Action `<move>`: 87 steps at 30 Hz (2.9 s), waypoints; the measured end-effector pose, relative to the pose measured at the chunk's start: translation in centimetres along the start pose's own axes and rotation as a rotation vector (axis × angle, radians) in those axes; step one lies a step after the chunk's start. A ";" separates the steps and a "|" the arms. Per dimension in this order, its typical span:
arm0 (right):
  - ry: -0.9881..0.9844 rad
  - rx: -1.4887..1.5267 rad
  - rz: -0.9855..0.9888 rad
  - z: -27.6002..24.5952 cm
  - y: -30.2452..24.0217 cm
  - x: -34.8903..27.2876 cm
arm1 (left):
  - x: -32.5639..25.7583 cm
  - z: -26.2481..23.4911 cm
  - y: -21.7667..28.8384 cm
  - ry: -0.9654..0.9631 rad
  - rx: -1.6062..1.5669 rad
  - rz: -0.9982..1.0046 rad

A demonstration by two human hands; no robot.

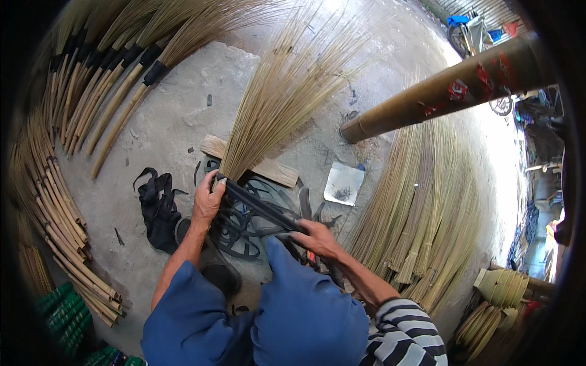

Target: The person sits on the floor and assembles a broom by wrapping a black strap around the junction of the bristles and handle, then securing it with a hammer and nail. They repeat the process on another broom and place the finished brooms aside.

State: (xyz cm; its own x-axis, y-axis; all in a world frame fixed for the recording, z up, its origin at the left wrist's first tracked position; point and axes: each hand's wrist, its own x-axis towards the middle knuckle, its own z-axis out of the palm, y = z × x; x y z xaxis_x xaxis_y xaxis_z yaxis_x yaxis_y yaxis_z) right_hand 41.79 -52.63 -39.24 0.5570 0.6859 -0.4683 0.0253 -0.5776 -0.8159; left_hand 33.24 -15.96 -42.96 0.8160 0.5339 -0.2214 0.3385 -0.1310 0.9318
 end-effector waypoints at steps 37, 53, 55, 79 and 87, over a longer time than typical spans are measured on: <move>0.865 -0.519 0.428 -11.5 15.5 -0.4 | -0.2 0.7 0.9 -0.035 -0.070 -0.035; 0.933 -0.490 -0.027 -8.3 10.6 8.0 | -0.3 0.7 1.2 -0.030 -0.100 -0.041; 0.960 -0.508 -0.073 -8.0 10.9 8.1 | -0.3 0.7 1.2 -0.025 -0.097 -0.046; 0.992 -0.219 0.137 -8.1 12.2 8.2 | -0.3 0.9 0.4 0.009 -0.071 -0.033; 0.884 0.203 0.039 -5.4 5.5 9.4 | -0.7 1.3 -0.1 0.052 0.058 0.058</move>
State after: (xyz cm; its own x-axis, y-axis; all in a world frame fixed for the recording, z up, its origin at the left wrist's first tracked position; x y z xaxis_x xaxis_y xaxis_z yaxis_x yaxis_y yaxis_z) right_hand 51.71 -51.71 -46.27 0.9905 0.0292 -0.1343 -0.1073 -0.4466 -0.8883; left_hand 33.21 -17.39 -43.23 0.8101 0.5667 -0.1506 0.3190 -0.2105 0.9241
